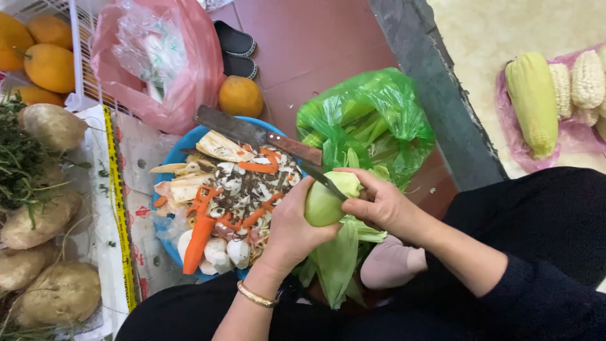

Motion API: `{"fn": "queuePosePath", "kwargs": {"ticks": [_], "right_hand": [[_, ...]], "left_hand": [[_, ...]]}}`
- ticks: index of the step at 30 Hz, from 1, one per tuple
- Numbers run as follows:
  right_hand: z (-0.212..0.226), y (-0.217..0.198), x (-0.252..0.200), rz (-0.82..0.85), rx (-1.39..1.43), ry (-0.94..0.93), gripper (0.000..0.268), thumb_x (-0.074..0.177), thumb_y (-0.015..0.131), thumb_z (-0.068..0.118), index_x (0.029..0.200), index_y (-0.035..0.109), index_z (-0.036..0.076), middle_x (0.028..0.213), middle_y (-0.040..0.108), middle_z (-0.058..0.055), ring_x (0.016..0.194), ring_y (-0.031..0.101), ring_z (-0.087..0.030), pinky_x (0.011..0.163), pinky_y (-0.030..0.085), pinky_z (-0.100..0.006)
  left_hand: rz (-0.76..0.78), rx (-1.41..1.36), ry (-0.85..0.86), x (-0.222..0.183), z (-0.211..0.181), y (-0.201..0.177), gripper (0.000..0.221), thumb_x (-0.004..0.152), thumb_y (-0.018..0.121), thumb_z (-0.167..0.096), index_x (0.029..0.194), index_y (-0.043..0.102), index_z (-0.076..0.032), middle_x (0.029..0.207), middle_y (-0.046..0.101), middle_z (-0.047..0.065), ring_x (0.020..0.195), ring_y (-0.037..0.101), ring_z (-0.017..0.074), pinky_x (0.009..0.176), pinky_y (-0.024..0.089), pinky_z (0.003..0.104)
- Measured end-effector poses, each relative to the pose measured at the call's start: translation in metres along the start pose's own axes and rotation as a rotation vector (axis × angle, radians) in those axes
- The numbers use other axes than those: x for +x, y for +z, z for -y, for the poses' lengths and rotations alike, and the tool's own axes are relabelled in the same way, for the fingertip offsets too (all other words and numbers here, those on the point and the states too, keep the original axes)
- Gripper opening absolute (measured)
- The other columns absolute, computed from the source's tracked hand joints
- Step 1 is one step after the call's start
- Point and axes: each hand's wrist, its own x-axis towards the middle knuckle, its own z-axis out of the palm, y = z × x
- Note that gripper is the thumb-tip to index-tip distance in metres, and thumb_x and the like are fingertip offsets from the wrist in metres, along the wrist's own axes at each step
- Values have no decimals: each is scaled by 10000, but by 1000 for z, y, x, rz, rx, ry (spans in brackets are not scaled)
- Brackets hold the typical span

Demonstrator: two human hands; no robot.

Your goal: Peeling husks and silk from ears of corn and trimming the ends with a knife.

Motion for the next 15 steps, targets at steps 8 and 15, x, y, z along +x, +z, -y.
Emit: {"fn": "queuePosePath", "kwargs": {"ticks": [8,15], "right_hand": [[17,-20,-11,187,25,10,888,776,843,77,1570,447,112,1238,754,-170,1030,648,-142,899,593,-366],[-2,-7,-1,18,19,-16,585,912,703,145,1470,541,84,402,477,-102,292,438,-131,267,266,-202]], "left_hand": [[194,-289,-145,-2,-8,-6,1019,444,930,-321,1398,598,-186,1166,741,141,1111,719,322,929,565,479],[126,-81,-15,3,-2,0,928,571,896,-324,1410,566,-105,1138,707,157,1046,715,368,900,588,494]]}}
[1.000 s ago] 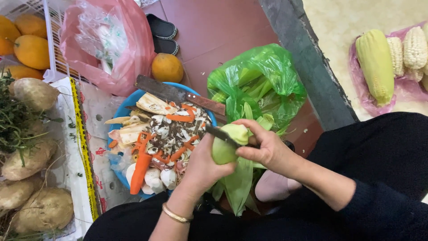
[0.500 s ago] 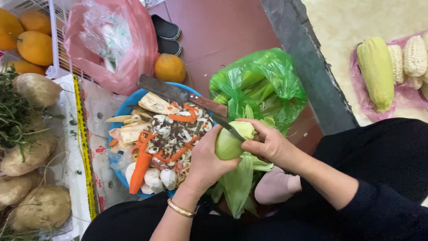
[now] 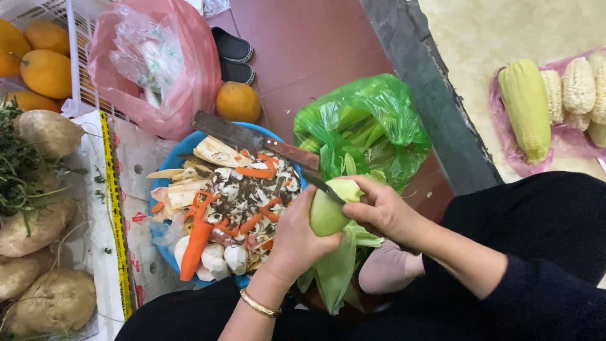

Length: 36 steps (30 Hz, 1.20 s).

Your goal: Peeling husks and silk from ears of corn and trimming the ends with a knife.

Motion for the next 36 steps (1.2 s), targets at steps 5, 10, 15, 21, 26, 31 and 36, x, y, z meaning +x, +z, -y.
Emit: {"fn": "queuePosePath", "kwargs": {"ticks": [5,10,15,21,26,31,36], "right_hand": [[-3,8,7,-69,66,61,480,933,688,165,1391,582,70,371,415,-102,228,375,-145,227,227,-223],[-3,1,7,-90,46,134,299,901,740,130,1164,624,50,428,411,-86,254,382,-138,239,264,-222],[-3,8,11,-177,126,131,208,938,715,143,1113,623,81,480,397,-83,291,360,-134,226,264,-238],[-7,-8,12,-60,27,87,197,897,743,57,1040,614,16,452,409,-78,291,389,-132,263,264,-221],[-12,-22,17,29,32,35,290,835,810,91,1035,615,13,472,472,-84,314,444,-128,281,330,-217],[-14,-12,18,-55,142,15,309,872,774,141,1104,598,39,496,442,-68,305,415,-128,266,319,-227],[-8,8,17,-121,173,95,289,937,706,165,1192,606,74,543,390,-35,320,365,-107,256,290,-218]], "left_hand": [[-172,235,92,0,6,7,944,533,879,-404,1390,563,-165,1110,695,108,1024,705,356,875,570,481],[57,-149,-139,-2,-7,-6,979,482,892,-378,1395,589,-198,1178,747,115,1111,721,350,931,574,493],[-227,327,157,7,12,20,927,536,860,-444,1371,581,-152,1051,706,115,939,720,358,817,581,476],[93,-326,-144,0,8,-4,972,501,935,-305,1407,597,-200,1145,740,119,1077,718,297,893,577,433],[154,-523,-237,4,1,-9,875,521,939,-148,1344,643,-173,1091,752,103,986,706,251,810,590,388],[-96,133,120,12,8,14,948,527,870,-421,1382,568,-146,1091,717,122,1004,724,350,897,560,444],[-221,311,158,8,12,8,954,524,852,-426,1396,573,-157,1042,687,82,969,714,330,863,559,431]]}}
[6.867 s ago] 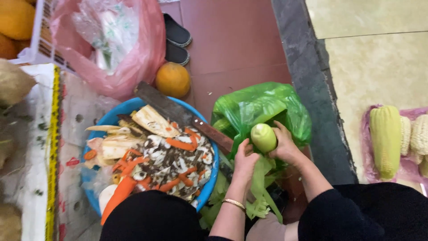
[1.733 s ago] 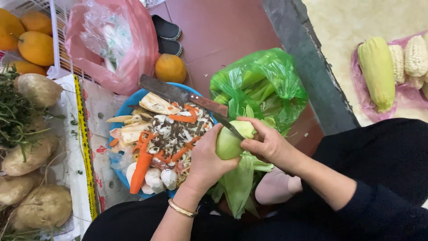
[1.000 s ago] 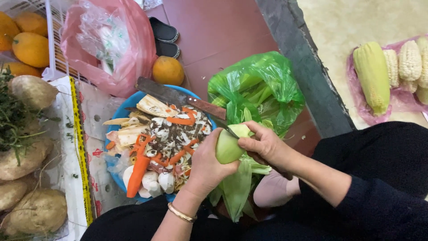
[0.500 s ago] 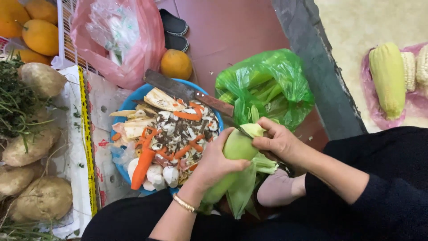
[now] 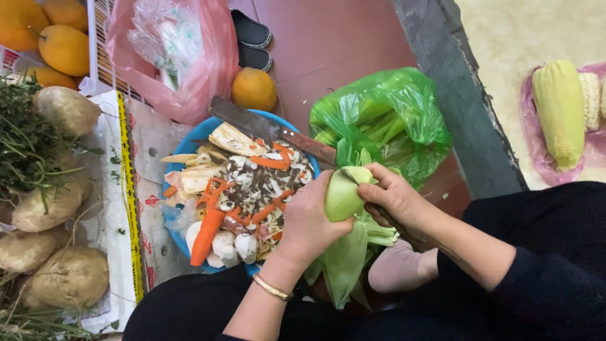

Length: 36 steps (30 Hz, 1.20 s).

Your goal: Peeling husks and silk from ears of corn and trimming the ends with a knife.

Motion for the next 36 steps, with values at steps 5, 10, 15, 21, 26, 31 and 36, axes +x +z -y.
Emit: {"fn": "queuePosePath", "kwargs": {"ticks": [5,10,15,21,26,31,36], "right_hand": [[15,-13,1,180,-197,-56,611,852,747,63,1427,541,68,888,622,-161,656,589,-217,564,483,-366],[46,-4,-12,278,-201,-58,776,773,804,71,1502,538,93,983,778,-157,747,683,-163,561,593,-281],[36,-3,-18,229,-191,-63,709,826,738,90,1505,534,64,521,508,-64,326,425,-94,278,330,-195],[11,-9,-2,130,-43,-64,559,847,700,85,1396,599,51,416,433,-82,239,370,-125,229,277,-211],[15,-12,-10,131,-39,-30,517,806,671,-14,1318,639,42,377,391,-79,236,356,-140,226,302,-223],[4,-15,-17,176,221,4,481,786,789,170,1234,648,64,442,425,-102,316,387,-155,228,340,-256],[16,3,-27,309,459,-50,515,880,743,328,1283,587,47,440,402,-105,253,393,-166,214,362,-272]], "left_hand": [[199,-368,-228,5,0,-23,981,498,883,-403,1408,569,-215,1194,720,76,1162,699,314,987,537,417],[335,-623,-373,5,4,-27,980,460,937,-348,1381,617,-258,1129,769,62,1081,740,264,904,578,408],[377,-854,-390,2,9,-27,924,473,947,-248,1350,657,-218,1091,766,67,995,696,202,849,576,381],[364,-571,-361,8,-20,-45,958,547,899,-322,1431,561,-171,1260,698,169,1181,680,374,957,557,504],[426,-731,-308,10,0,-48,993,506,920,-277,1430,589,-129,1251,711,179,1167,665,337,948,550,511],[450,-833,-169,11,14,-43,1023,498,949,-266,1447,579,-171,1285,693,154,1191,632,290,980,516,492],[415,-802,51,14,15,-56,998,529,943,-327,1454,599,-181,1360,653,115,1281,533,248,1120,398,461]]}}
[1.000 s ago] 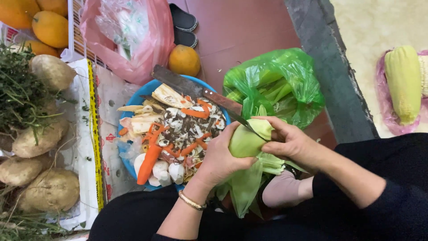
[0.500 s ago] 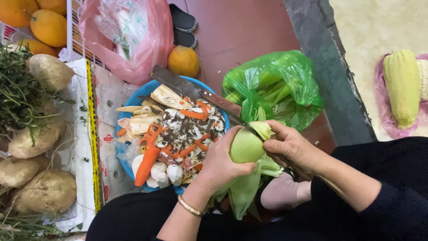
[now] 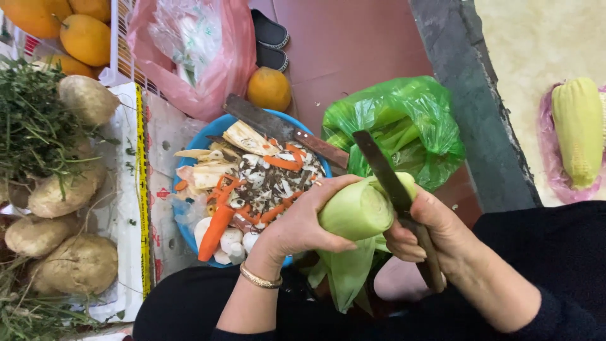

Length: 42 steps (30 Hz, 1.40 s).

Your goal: Peeling husks and silk from ears of corn and trimming the ends with a knife.

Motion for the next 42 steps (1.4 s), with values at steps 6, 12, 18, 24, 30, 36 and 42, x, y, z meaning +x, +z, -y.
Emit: {"fn": "queuePosePath", "kwargs": {"ticks": [6,12,18,24,30,36,42], "right_hand": [[10,33,5,-26,-114,-146,473,865,778,360,1182,600,59,455,404,-104,273,374,-172,245,364,-271],[-2,54,1,-113,-52,-54,411,822,816,105,1176,618,37,599,577,-132,448,468,-182,392,353,-277],[4,56,15,40,177,169,591,942,632,536,645,522,37,482,451,-37,342,348,-99,329,281,-225],[36,-141,17,-545,135,-37,485,1028,703,535,854,582,98,678,532,-17,494,448,-99,440,374,-232],[-37,-191,15,-910,-461,154,453,1042,602,412,1361,347,217,626,356,1,408,356,-116,376,267,-255],[-69,-248,29,-1006,-916,353,1059,819,871,516,1642,280,206,1139,614,-309,655,679,-336,471,558,-435],[-36,-264,34,-845,-1650,636,1129,784,763,668,1683,188,300,1422,624,-300,1344,584,-417,1124,416,-494]], "left_hand": [[-354,644,315,-5,-28,3,898,595,922,-220,1435,609,-177,1367,660,41,1239,568,280,1089,433,445],[-843,614,314,9,4,66,1029,682,928,-123,1490,296,-40,1461,527,195,1249,651,356,1041,555,411],[-737,207,299,12,5,52,850,652,894,-37,1355,428,-144,1263,626,70,1081,693,222,947,575,326],[-931,-581,63,-21,38,1,380,808,719,60,1180,654,19,1039,699,89,855,632,170,769,519,286],[-1161,-1011,380,-56,15,-93,655,742,768,-245,1380,621,-225,1381,689,109,1270,666,380,1093,501,685],[-1035,-1164,519,-43,5,-100,681,692,877,-385,1290,672,-129,1345,692,145,1359,604,409,1096,532,635],[-886,-1117,25,-9,120,-55,695,819,718,-504,1407,570,-164,1344,632,140,1218,606,390,999,492,658]]}}
